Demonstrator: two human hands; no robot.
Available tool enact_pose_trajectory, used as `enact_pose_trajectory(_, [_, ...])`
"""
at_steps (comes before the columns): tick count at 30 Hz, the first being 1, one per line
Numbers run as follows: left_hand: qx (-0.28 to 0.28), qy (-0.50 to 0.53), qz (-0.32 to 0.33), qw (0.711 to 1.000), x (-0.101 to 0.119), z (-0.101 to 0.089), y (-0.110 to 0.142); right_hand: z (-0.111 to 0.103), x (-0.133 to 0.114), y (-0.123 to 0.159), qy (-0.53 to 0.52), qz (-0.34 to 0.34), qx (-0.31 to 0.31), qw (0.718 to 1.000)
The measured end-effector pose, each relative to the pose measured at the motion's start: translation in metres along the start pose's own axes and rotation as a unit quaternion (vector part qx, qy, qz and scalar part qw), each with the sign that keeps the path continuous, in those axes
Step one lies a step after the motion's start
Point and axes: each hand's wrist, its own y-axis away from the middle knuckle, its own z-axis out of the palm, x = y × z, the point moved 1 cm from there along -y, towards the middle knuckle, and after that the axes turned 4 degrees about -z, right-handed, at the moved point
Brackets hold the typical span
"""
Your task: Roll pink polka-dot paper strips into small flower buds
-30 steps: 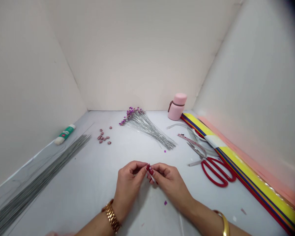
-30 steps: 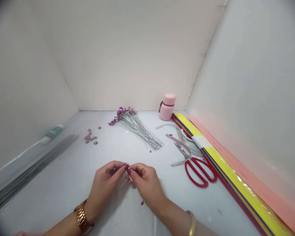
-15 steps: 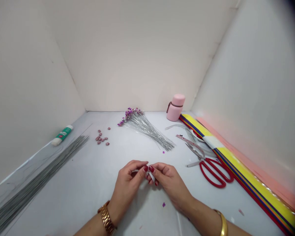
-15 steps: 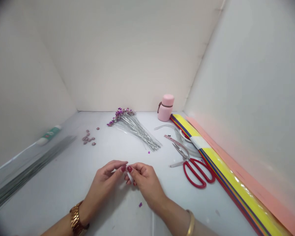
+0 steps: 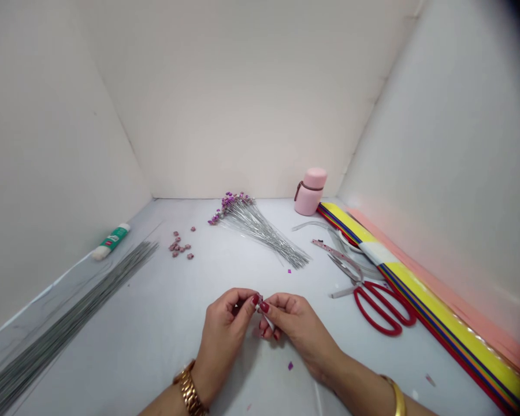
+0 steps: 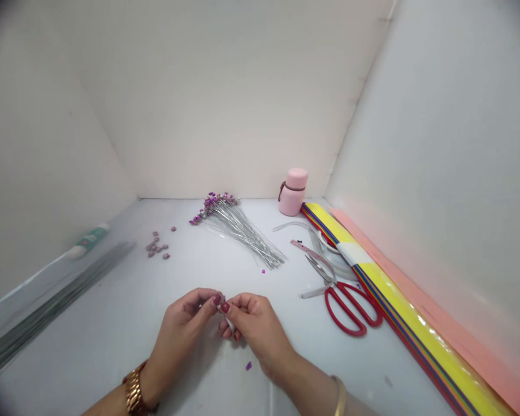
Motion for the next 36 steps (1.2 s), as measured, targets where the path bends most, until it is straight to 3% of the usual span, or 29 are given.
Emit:
enact_pose_trajectory(8, [0.039,-0.148,0.109,0.982,0.0046,-0.0048,0.0013,0.0041,-0.0027,0.0025,-0.037,-0.01,-0.009,0.999])
enact_pose_trajectory(14, [-0.008,-0.187,0.196,0.962,0.0076,-0.0049,0.0012,0.0012,-0.0026,0.0005,-0.068,-0.02,-0.006,0.997])
enact_pose_trajectory(17, [-0.023,-0.141,0.155,0.977,0.0065,-0.0038,0.0003,0.0006,-0.0032,0.0,-0.066,-0.021,0.005,0.998])
enact_pose_trajectory(20, [-0.026,-0.005,0.036,0.999,0.0052,-0.0013,-0.0003,0.001,-0.0035,0.0013,-0.052,-0.03,0.013,0.998])
enact_pose_trajectory(23, [-0.061,0.109,-0.037,0.992,0.0072,0.0026,-0.0004,0.0008,-0.0025,0.0025,-0.035,-0.035,0.015,0.999])
enact_pose_trajectory(28, [-0.048,0.082,-0.045,0.994,0.0085,0.0021,-0.0011,-0.0006,0.0001,0.001,-0.007,-0.028,0.019,0.999])
enact_pose_trajectory(32, [-0.001,-0.043,0.011,0.999,0.0052,-0.002,-0.0012,-0.0003,0.0008,-0.0001,-0.003,-0.024,0.021,0.999])
enact_pose_trajectory(36, [0.002,-0.115,0.052,0.992,0.0053,-0.0039,-0.0016,-0.0012,0.001,0.0001,0.006,-0.024,0.029,0.999])
